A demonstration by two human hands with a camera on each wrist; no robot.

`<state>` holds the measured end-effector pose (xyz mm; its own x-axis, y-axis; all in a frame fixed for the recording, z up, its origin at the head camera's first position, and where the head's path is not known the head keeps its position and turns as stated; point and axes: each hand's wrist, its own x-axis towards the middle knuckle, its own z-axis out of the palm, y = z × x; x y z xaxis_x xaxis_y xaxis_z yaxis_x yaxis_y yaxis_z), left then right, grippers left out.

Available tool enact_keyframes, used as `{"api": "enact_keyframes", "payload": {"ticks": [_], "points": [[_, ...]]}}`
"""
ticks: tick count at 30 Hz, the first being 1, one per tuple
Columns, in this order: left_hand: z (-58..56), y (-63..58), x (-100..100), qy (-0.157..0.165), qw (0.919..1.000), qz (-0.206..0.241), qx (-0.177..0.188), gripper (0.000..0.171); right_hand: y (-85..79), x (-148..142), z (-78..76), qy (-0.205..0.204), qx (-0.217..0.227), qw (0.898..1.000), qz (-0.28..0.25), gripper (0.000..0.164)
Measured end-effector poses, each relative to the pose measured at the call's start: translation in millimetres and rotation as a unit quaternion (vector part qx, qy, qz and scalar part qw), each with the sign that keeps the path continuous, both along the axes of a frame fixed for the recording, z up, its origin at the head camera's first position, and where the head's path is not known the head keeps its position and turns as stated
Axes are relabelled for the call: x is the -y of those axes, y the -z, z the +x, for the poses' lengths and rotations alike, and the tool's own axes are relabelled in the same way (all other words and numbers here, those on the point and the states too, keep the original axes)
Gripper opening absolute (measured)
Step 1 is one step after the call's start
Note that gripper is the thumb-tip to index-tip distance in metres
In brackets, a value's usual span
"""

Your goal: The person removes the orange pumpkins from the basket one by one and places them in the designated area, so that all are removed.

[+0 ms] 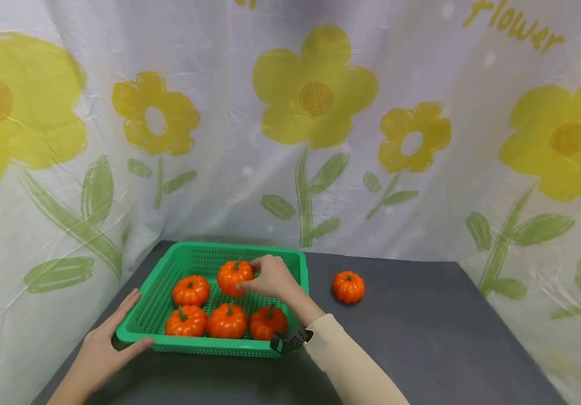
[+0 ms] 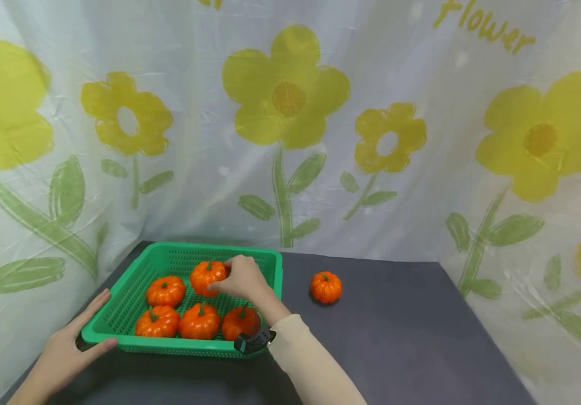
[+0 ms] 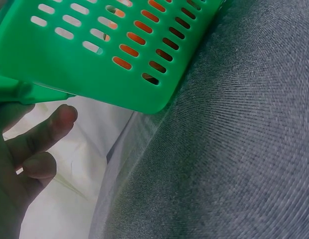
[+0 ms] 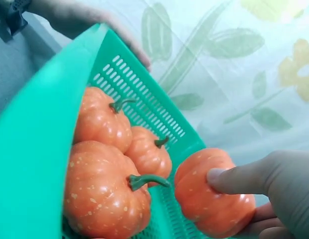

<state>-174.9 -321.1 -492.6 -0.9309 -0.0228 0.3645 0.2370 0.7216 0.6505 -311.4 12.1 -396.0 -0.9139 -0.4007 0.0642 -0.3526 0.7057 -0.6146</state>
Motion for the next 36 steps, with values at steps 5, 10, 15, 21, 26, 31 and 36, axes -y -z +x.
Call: {"api": "enact_keyframes", "payload": {"ticks": [5, 10, 15, 21, 26, 31, 36], "points": [[-2.0, 0.0, 0, 0.000, 1.0000, -0.001, -0.004, 0.096, -4.6, -8, 5.6, -0.010, -0.018, 0.999, -0.026, 0.063], [-2.6, 0.2, 0, -0.005, 1.0000, -0.004, 0.003, 0.096, -9.5, -14, 12.0, -0.016, -0.026, 0.998, -0.059, 0.064], [-1.8, 1.0, 1, -0.009, 0.9998, -0.009, 0.016, 0.095, -11.1, -20, 18.9, -0.010, -0.039, 0.996, -0.076, 0.066], [-3.4, -1.9, 0, -0.005, 0.9996, -0.011, 0.027, 0.097, -11.7, -29, 26.7, 0.002, -0.049, 0.993, -0.110, 0.064], [-4.2, -2.7, -1, -0.004, 0.9996, -0.010, 0.028, 0.097, -12.6, -41, 33.0, 0.008, -0.075, 0.988, -0.131, 0.061], [-3.3, 0.8, 1, -0.007, 0.9995, -0.012, 0.027, 0.096, -10.8, -51, 38.6, 0.013, -0.113, 0.984, -0.136, 0.061], [-4.1, 3.3, 2, -0.007, 0.9999, -0.012, 0.011, 0.096, -10.8, -62, 43.3, 0.032, -0.122, 0.983, -0.137, 0.064]]}}
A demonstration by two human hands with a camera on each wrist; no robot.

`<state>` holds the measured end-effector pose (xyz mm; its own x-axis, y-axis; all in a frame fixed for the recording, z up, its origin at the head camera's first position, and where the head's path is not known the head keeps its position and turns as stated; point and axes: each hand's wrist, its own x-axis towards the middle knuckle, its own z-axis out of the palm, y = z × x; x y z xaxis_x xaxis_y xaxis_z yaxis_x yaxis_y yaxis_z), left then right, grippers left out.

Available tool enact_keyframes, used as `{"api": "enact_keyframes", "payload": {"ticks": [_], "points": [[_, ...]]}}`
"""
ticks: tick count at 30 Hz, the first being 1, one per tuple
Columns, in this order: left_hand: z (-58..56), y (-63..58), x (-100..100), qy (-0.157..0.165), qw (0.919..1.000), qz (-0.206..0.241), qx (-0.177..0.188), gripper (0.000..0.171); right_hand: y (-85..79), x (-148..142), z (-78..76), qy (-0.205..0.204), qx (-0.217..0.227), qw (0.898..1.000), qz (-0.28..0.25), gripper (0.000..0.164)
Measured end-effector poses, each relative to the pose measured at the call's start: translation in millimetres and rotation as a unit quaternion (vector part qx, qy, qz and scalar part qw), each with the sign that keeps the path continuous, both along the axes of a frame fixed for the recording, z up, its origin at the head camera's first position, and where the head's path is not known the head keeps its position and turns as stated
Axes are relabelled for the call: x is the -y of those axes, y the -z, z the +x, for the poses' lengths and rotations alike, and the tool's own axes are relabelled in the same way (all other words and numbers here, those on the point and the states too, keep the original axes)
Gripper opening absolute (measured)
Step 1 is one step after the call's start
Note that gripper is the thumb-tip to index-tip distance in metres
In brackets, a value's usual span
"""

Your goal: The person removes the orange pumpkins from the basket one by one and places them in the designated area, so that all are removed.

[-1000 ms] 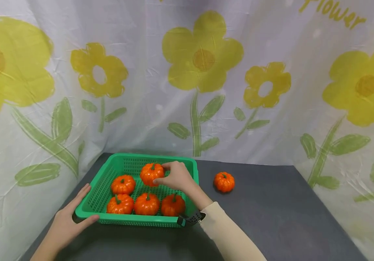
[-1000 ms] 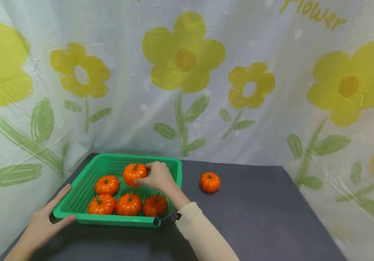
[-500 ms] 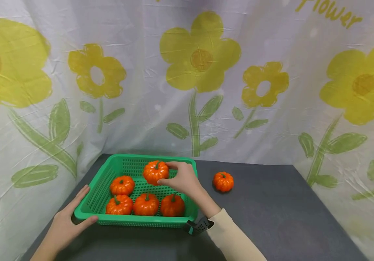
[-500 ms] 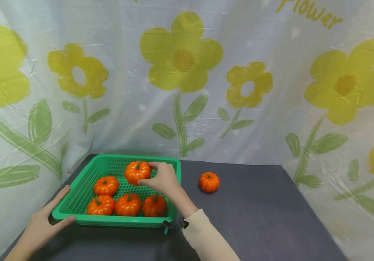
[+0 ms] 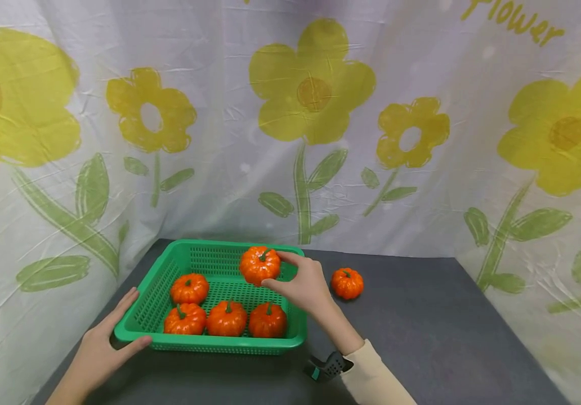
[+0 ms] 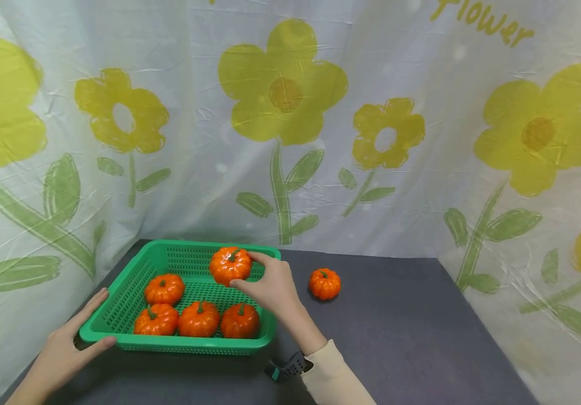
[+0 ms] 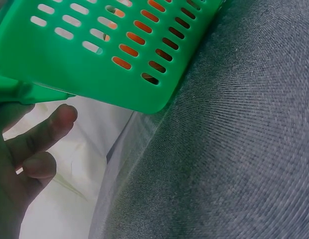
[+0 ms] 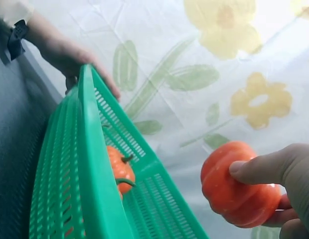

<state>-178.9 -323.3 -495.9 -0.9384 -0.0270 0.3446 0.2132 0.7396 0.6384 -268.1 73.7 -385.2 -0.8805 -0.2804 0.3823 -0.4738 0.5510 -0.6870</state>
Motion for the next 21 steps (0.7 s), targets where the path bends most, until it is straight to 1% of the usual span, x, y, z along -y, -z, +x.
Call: {"api": "enact_keyframes", "payload": {"ticks": [3, 5, 10, 13, 19, 21], "points": [[-0.8, -0.4, 0, 0.001, 1.0000, 0.001, -0.006, 0.096, -1.0, -8, 2.0, 0.016, -0.005, 1.000, -0.002, 0.063], [-1.0, -0.4, 0, 0.000, 1.0000, 0.000, -0.004, 0.096, -1.5, -13, 3.5, 0.026, -0.004, 1.000, -0.010, 0.063], [-1.0, 0.2, 0, -0.001, 1.0000, -0.004, 0.002, 0.095, 0.4, -28, 6.4, 0.050, -0.023, 0.998, -0.035, 0.064], [-0.2, 0.7, 0, -0.002, 1.0000, -0.002, 0.003, 0.095, 2.4, -38, 7.2, 0.069, -0.034, 0.996, -0.043, 0.065], [0.1, 1.3, 0, -0.003, 1.0000, 0.000, -0.006, 0.095, 4.2, -59, 7.1, 0.115, -0.043, 0.991, -0.049, 0.067], [0.2, 1.3, 0, -0.003, 1.0000, 0.001, -0.004, 0.095, 4.8, -67, 6.2, 0.127, -0.044, 0.990, -0.052, 0.068]]}}
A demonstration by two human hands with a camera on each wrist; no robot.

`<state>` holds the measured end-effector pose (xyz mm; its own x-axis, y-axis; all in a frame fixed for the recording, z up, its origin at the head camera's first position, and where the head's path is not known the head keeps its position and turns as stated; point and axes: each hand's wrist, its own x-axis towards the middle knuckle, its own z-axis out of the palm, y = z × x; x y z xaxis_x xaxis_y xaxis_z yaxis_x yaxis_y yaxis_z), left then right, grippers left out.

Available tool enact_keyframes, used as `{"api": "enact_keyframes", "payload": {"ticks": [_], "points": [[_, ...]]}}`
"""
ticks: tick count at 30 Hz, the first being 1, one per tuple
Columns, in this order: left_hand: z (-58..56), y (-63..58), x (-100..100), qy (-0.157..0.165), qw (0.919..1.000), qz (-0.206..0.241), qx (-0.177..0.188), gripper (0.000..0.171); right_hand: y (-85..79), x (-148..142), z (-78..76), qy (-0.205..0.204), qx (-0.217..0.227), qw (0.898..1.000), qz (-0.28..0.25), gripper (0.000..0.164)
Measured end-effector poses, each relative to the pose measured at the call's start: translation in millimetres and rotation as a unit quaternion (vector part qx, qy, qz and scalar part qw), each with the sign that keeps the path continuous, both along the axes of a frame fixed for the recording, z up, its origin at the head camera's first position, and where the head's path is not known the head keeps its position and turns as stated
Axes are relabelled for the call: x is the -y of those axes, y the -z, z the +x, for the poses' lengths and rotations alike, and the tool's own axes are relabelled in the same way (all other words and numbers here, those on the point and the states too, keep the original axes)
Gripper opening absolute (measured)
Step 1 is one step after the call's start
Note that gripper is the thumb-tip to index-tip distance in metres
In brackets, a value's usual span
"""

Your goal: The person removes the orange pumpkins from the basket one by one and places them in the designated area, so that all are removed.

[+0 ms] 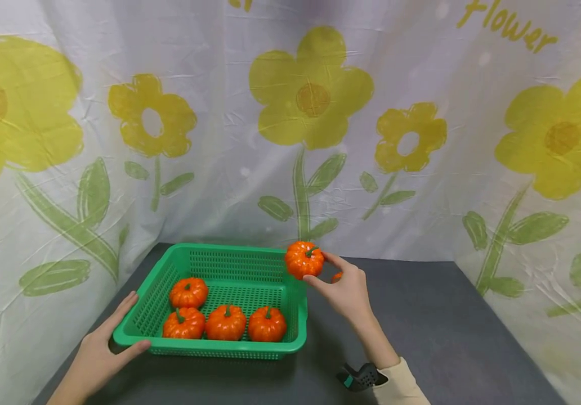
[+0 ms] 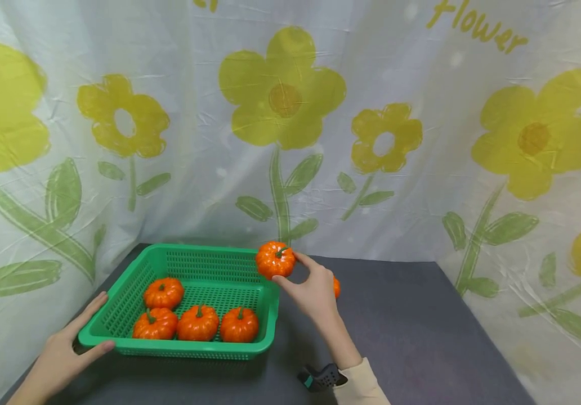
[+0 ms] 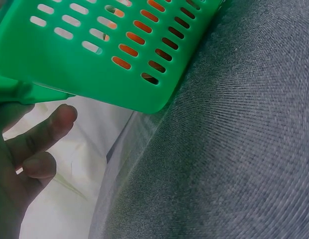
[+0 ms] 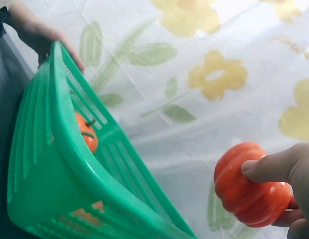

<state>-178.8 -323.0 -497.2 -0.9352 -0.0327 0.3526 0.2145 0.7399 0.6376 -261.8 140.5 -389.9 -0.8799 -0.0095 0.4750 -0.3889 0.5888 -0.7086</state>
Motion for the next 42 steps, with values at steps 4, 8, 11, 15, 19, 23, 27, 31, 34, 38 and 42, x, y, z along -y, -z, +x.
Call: {"api": "enact_keyframes", "payload": {"ticks": [4, 8, 11, 15, 19, 23, 27, 31, 34, 38, 42], "points": [[1.1, -0.4, 0, -0.001, 0.9998, -0.002, 0.017, 0.096, 1.5, -18, -0.4, 0.027, 0.001, 1.000, 0.003, 0.069], [0.9, -3.1, 0, 0.002, 0.9993, -0.003, 0.038, 0.097, 3.7, -37, 1.2, 0.049, 0.002, 0.999, 0.004, 0.069], [0.2, -4.1, 1, 0.001, 0.9990, -0.004, 0.044, 0.097, 6.3, -53, 1.3, 0.059, 0.001, 0.998, 0.003, 0.070], [-0.2, -3.0, 2, -0.003, 0.9992, -0.005, 0.040, 0.096, 10.9, -73, -0.1, 0.079, 0.004, 0.997, 0.006, 0.070], [-0.9, -2.5, 2, -0.003, 0.9994, -0.007, 0.033, 0.097, 13.1, -90, -3.5, 0.095, 0.009, 0.995, 0.006, 0.070], [-1.0, -4.8, 2, -0.002, 0.9989, -0.010, 0.047, 0.098, 14.3, -103, -4.9, 0.113, 0.012, 0.993, 0.002, 0.071], [0.2, -4.7, 1, -0.001, 0.9990, -0.007, 0.044, 0.097, 17.0, -115, -5.0, 0.136, 0.012, 0.991, 0.003, 0.072], [0.7, -3.7, 0, -0.001, 0.9994, -0.004, 0.035, 0.097, 21.5, -127, -6.6, 0.154, 0.014, 0.988, 0.003, 0.072], [0.4, -4.8, 0, -0.001, 0.9993, -0.006, 0.037, 0.097, 26.8, -135, -7.4, 0.161, 0.022, 0.987, 0.002, 0.072], [0.6, -3.9, 0, -0.004, 0.9996, -0.010, 0.027, 0.096, 37.3, -144, -9.7, 0.168, 0.033, 0.985, 0.011, 0.071], [1.5, -1.6, -1, -0.006, 0.9998, -0.009, 0.015, 0.095, 53.8, -153, -15.1, 0.168, 0.049, 0.984, 0.035, 0.074]]}}
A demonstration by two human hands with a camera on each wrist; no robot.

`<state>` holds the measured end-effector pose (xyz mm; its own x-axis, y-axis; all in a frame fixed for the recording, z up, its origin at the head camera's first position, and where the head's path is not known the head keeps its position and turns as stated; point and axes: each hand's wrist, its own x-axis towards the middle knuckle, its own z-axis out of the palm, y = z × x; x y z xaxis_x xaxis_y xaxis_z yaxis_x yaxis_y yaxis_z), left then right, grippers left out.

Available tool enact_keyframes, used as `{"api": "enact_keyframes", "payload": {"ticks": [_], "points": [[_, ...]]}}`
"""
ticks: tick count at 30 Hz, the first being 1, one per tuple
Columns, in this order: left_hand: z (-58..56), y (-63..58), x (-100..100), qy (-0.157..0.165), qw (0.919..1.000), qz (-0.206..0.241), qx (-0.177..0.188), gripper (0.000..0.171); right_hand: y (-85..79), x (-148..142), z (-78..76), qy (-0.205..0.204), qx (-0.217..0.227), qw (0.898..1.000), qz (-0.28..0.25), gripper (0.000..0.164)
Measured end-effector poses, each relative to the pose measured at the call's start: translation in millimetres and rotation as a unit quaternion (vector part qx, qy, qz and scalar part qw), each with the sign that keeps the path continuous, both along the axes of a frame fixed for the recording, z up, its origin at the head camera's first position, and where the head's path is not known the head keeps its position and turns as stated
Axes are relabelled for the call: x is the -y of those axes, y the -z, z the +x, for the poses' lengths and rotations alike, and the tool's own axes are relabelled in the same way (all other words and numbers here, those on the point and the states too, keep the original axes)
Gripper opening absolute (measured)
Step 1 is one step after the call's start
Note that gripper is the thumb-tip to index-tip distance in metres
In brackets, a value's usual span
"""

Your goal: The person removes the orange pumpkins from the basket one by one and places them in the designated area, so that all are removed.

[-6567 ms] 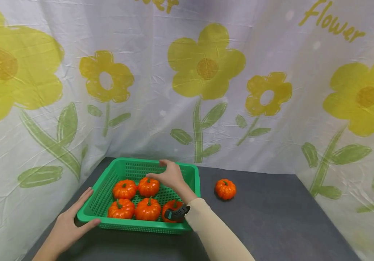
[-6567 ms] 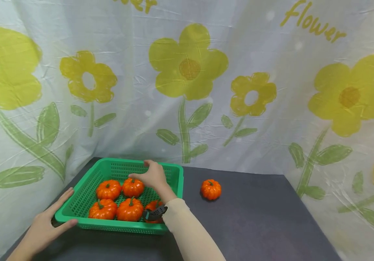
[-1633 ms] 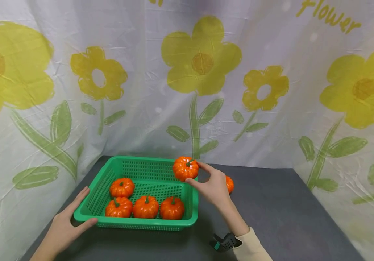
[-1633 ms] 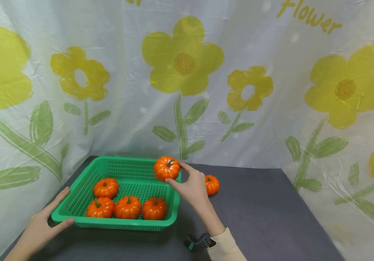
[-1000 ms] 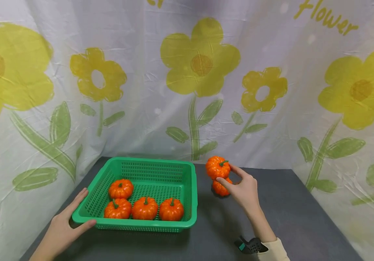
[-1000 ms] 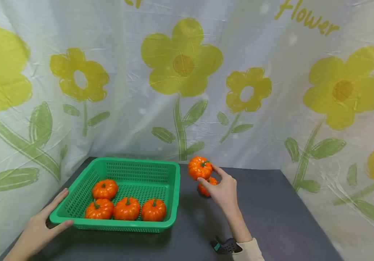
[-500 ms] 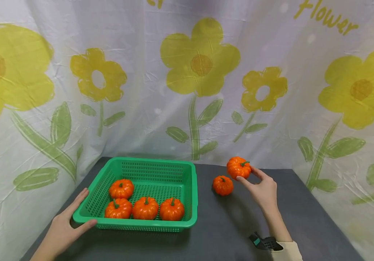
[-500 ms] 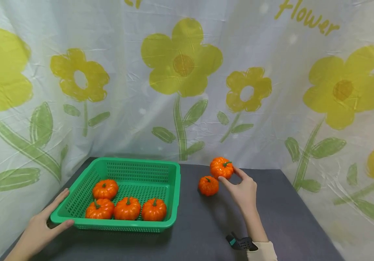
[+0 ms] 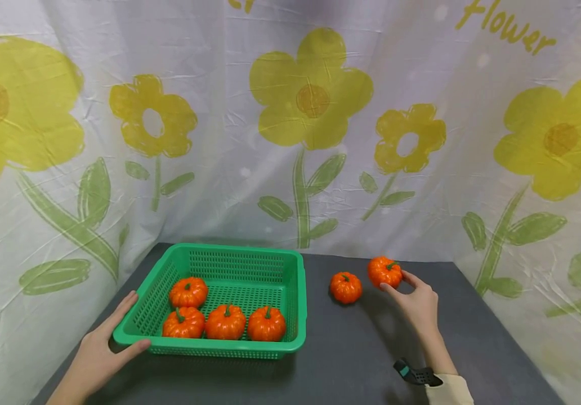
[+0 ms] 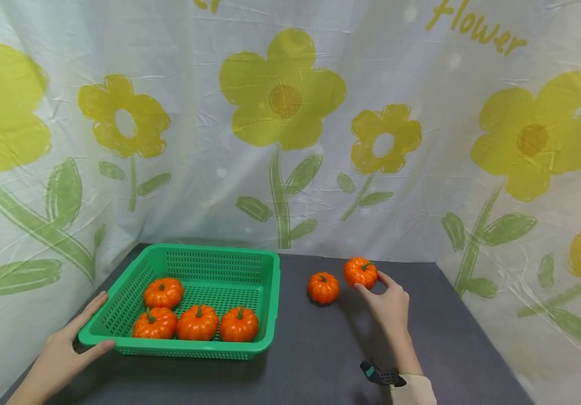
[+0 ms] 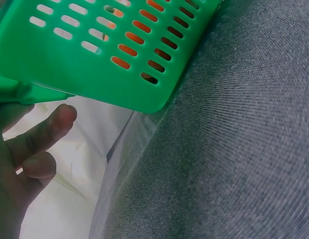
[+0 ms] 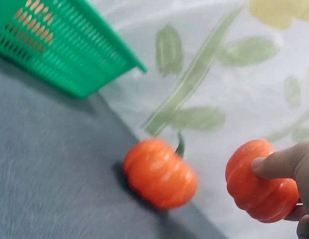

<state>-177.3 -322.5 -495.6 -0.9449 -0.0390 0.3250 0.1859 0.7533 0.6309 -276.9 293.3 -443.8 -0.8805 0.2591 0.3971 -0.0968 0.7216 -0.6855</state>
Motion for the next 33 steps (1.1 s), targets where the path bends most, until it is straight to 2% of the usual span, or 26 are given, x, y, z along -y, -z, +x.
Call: {"api": "enact_keyframes", "payload": {"ticks": [6, 12, 20, 33], "points": [[0.1, -0.4, 0, 0.006, 0.9999, 0.003, 0.014, 0.095, 25.5, -8, -5.3, -0.003, 0.039, 0.999, 0.023, 0.075], [1.8, 0.8, -2, 0.007, 0.9998, 0.011, 0.017, 0.095, 40.1, -9, -7.7, 0.006, 0.068, 0.997, 0.027, 0.074], [-0.6, 1.0, 0, 0.002, 0.9999, 0.007, 0.008, 0.095, 55.2, -4, -17.6, 0.015, 0.059, 0.998, 0.029, 0.072], [-1.3, 1.0, 0, 0.010, 0.9997, 0.009, -0.019, 0.096, 66.8, -4, -17.4, 0.019, 0.049, 0.999, 0.010, 0.073]]}}
